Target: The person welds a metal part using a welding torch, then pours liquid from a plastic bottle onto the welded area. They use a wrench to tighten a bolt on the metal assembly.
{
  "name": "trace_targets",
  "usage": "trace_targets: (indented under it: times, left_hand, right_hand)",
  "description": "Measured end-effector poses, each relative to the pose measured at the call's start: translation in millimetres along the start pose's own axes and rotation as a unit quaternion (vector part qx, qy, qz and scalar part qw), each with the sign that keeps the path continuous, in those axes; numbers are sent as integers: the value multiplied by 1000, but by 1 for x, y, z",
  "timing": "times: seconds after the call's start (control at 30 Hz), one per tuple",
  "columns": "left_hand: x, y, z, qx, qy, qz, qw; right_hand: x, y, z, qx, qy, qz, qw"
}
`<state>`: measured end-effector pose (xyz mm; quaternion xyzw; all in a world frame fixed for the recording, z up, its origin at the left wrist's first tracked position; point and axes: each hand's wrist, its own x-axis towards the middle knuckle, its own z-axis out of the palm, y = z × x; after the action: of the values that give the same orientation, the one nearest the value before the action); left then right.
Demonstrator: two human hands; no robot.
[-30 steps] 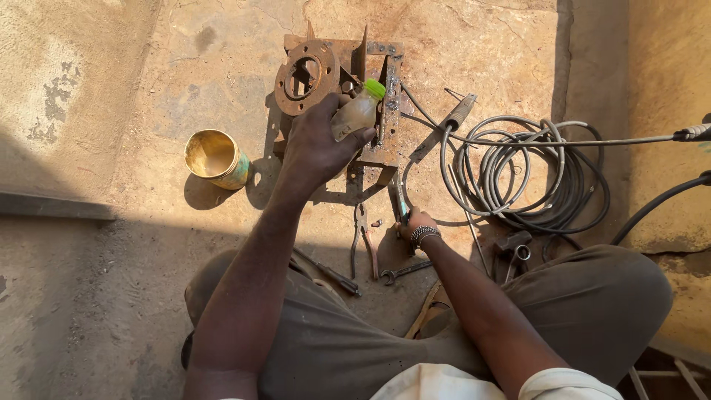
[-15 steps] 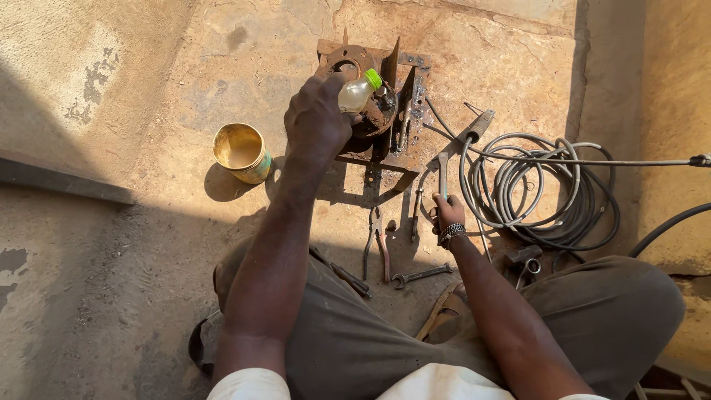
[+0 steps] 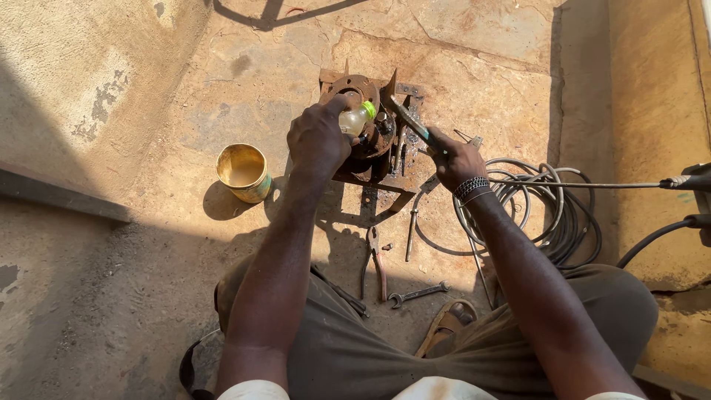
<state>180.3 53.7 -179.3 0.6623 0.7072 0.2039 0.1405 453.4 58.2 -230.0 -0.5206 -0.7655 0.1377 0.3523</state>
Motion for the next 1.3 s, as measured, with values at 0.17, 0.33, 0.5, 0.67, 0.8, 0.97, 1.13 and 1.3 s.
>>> trace_targets:
  times: [0.17,0.33,0.5,0.67,0.8,0.97,1.13,1.3]
  left_hand:
    - [-5,-5,-13,-28,15,-30,999]
    - [-8,-7,-19,-28,20,-23,999]
    - [-8,-7,-21,-50,11,-30,998]
    - [-6,-4,-19,-50,10,-11,999]
    - [-6,-3,-17,-67,11,-21,997]
    - [-5,-3,-17,-77,6,-25,997]
    - [-4,0,-18,-66,2,-46,997]
    - [-5,1,-21,-69,17,-19,997]
  right_hand:
    - [6,-1,2,79,79,11,994]
    - [5,-4,2,-271,-93,74,955]
    - [2,2,7,-72,46,22,996]
    - [5,2,6,-300,-59,51,951]
    - [4,2,6,-25,84,-5,996]
    - [-1,3,8,-347,-63,68,933]
    - [-2,8,13,-177,-10,-1,984]
    - [-2,-1,8,-193,33,13,981]
